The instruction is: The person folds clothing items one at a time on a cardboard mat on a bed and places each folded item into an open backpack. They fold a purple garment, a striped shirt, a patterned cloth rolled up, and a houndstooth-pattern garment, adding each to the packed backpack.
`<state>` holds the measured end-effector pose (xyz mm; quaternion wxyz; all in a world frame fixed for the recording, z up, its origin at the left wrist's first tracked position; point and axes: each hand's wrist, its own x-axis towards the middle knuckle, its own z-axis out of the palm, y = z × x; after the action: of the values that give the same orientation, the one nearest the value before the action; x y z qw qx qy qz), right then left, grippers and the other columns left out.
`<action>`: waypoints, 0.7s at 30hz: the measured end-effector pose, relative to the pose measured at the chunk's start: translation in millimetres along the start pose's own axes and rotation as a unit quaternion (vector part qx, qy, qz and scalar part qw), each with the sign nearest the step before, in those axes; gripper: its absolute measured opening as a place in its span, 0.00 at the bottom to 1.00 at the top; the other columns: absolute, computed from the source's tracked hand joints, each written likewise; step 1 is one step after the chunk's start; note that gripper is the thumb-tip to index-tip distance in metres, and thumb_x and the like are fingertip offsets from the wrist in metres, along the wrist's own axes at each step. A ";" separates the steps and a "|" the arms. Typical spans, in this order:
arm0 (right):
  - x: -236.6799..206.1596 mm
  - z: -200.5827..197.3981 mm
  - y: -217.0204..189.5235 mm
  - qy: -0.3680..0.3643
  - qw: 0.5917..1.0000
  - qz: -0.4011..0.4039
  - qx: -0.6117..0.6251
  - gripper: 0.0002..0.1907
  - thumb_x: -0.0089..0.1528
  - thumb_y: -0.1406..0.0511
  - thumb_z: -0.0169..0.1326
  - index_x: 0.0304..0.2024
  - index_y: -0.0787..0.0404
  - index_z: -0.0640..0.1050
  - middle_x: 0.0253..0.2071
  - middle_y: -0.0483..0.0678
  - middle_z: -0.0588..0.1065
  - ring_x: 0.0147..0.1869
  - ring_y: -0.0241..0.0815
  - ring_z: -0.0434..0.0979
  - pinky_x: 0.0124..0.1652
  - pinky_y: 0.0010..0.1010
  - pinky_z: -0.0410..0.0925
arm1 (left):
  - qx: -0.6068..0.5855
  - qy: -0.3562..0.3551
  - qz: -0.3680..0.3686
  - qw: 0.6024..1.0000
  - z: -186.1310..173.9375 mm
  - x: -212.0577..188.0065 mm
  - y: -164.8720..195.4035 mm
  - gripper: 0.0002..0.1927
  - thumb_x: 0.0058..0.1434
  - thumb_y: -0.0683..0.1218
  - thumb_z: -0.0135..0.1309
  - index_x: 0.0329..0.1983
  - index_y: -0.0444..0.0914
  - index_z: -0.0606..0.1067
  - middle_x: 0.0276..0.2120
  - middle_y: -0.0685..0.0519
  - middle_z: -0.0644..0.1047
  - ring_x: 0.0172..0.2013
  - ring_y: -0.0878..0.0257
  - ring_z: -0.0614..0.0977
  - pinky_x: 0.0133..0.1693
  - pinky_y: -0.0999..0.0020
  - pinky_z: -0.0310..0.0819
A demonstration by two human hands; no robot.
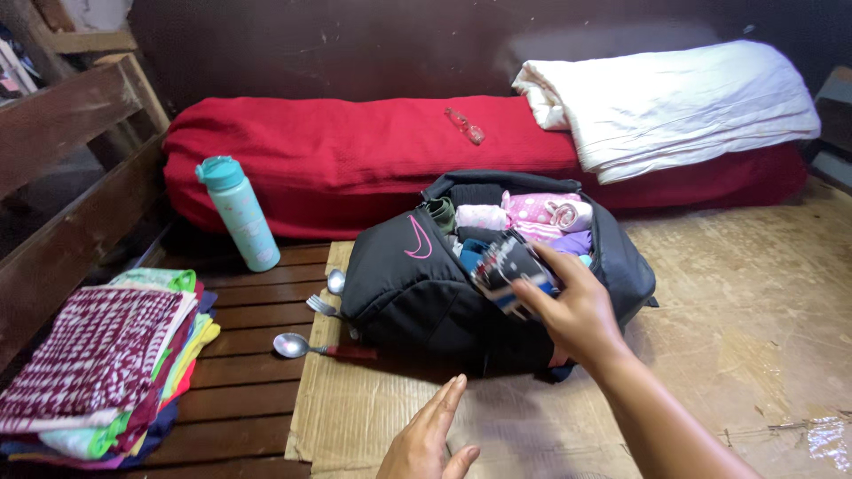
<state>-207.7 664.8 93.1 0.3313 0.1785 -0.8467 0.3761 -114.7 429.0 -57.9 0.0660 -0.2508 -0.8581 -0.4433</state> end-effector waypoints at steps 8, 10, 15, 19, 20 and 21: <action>89.1 73.4 50.2 0.014 0.997 0.057 0.046 0.34 0.54 0.57 0.67 0.57 0.70 0.76 0.54 0.62 0.79 0.59 0.52 0.80 0.57 0.36 0.69 | 0.014 0.032 0.095 0.995 41.4 31.4 -85.6 0.36 0.66 0.51 0.54 0.75 0.38 0.59 0.70 0.40 0.68 0.70 0.49 0.68 0.67 0.57 0.60; 110.2 89.2 60.3 0.014 0.995 0.096 0.024 0.35 0.52 0.55 0.68 0.56 0.68 0.77 0.51 0.62 0.80 0.56 0.53 0.81 0.55 0.37 0.70 | 0.021 0.080 0.118 0.990 59.0 41.9 -105.8 0.28 0.71 0.49 0.46 0.73 0.38 0.65 0.67 0.40 0.72 0.69 0.50 0.73 0.67 0.57 0.63; 151.8 126.8 75.4 0.036 0.985 0.171 -0.008 0.33 0.51 0.53 0.67 0.52 0.64 0.76 0.45 0.62 0.80 0.51 0.57 0.82 0.50 0.41 0.72 | 0.017 0.114 0.112 0.987 92.6 68.3 -126.2 0.25 0.72 0.51 0.46 0.69 0.38 0.70 0.63 0.40 0.75 0.66 0.50 0.76 0.65 0.57 0.67; 165.5 149.3 75.8 0.025 0.978 0.199 -0.061 0.31 0.53 0.50 0.66 0.50 0.61 0.74 0.44 0.63 0.79 0.50 0.63 0.80 0.50 0.46 0.71 | 0.013 0.084 0.085 0.993 100.6 71.5 -134.2 0.24 0.72 0.50 0.46 0.69 0.38 0.70 0.63 0.40 0.75 0.66 0.50 0.76 0.65 0.57 0.67; 166.6 153.5 74.0 0.015 0.975 0.205 -0.083 0.30 0.53 0.50 0.66 0.49 0.60 0.75 0.44 0.63 0.79 0.51 0.64 0.79 0.49 0.47 0.70 | 0.014 0.080 0.083 0.993 100.3 71.2 -135.3 0.24 0.72 0.50 0.46 0.69 0.38 0.70 0.63 0.40 0.75 0.66 0.50 0.76 0.65 0.57 0.67; 168.1 155.2 72.4 0.000 0.971 0.215 -0.101 0.30 0.53 0.50 0.65 0.49 0.60 0.74 0.45 0.62 0.79 0.51 0.63 0.79 0.49 0.48 0.70 | 0.014 0.075 0.080 0.994 100.4 70.6 -136.2 0.24 0.72 0.50 0.46 0.69 0.38 0.70 0.63 0.40 0.75 0.66 0.49 0.76 0.65 0.57 0.67</action>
<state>-434.3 586.0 95.1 0.2588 -0.0422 -0.8989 0.3511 -231.3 469.4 -193.4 0.1686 -0.2837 -0.8338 -0.4425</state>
